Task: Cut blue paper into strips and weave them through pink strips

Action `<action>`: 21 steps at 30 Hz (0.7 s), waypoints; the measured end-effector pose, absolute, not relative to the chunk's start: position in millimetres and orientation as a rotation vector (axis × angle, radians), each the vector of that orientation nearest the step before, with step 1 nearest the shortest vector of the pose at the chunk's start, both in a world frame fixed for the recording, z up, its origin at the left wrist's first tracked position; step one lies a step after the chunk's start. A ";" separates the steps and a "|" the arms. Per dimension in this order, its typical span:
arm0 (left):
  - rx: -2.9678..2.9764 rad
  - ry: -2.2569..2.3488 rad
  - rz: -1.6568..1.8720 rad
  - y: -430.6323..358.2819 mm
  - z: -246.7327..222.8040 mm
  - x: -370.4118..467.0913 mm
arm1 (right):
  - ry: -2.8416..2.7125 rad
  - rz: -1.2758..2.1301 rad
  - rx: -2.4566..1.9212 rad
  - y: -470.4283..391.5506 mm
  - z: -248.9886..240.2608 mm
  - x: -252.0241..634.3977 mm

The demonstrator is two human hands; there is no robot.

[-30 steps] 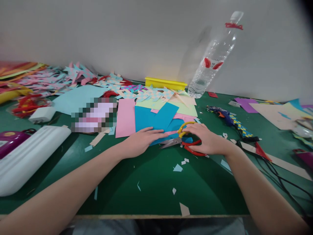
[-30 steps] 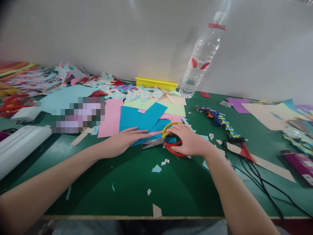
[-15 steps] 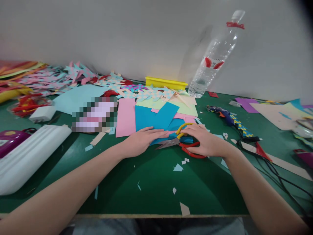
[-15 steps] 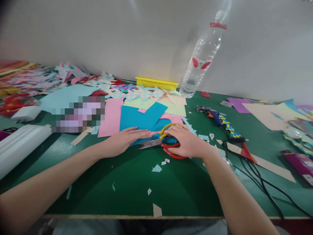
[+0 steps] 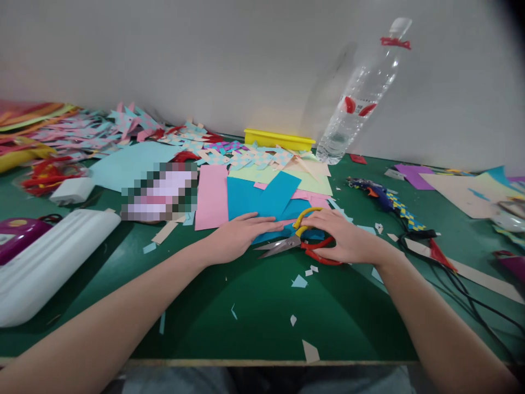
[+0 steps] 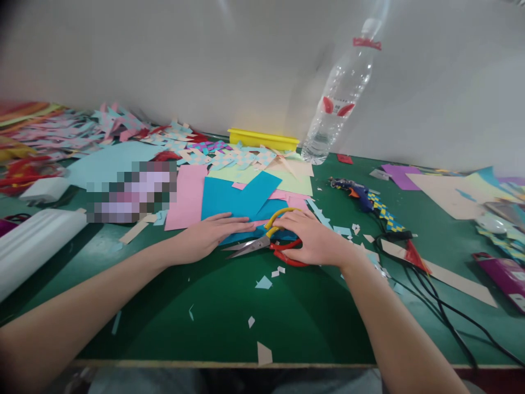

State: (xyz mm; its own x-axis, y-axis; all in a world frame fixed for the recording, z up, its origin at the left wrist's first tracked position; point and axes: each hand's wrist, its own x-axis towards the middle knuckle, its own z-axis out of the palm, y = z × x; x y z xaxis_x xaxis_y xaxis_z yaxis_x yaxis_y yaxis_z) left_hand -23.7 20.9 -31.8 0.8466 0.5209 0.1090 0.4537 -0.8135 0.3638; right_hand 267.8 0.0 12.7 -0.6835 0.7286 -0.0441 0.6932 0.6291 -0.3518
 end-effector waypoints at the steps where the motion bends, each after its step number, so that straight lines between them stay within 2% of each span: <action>1: 2.695 0.736 0.288 21.0 -31.9 -23.8 | -2.745 0.531 -1.202 0.0 12.0 267.4; 7: 2.609 0.761 0.321 19.3 -28.9 -23.3 | -2.714 0.533 -1.227 -1.3 14.3 270.8; 12: 2.445 1.007 0.478 17.9 -19.4 -27.0 | -2.674 0.484 -1.223 -0.1 20.4 278.4; 16: 2.464 1.119 0.560 21.5 -10.0 -36.2 | -2.623 0.258 -1.218 5.9 17.9 281.9; 21: 2.512 1.021 0.342 24.2 -3.8 -42.5 | -2.601 -0.086 -1.213 11.7 11.0 284.2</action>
State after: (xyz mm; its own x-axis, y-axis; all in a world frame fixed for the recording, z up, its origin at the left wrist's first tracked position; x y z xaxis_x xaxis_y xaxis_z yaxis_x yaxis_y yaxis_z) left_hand -42.5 24.2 -3.8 0.7025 0.7080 0.0722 0.6085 -0.6501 0.4551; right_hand 284.2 11.7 11.0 -0.6132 0.7435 0.2670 0.7595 0.6478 -0.0594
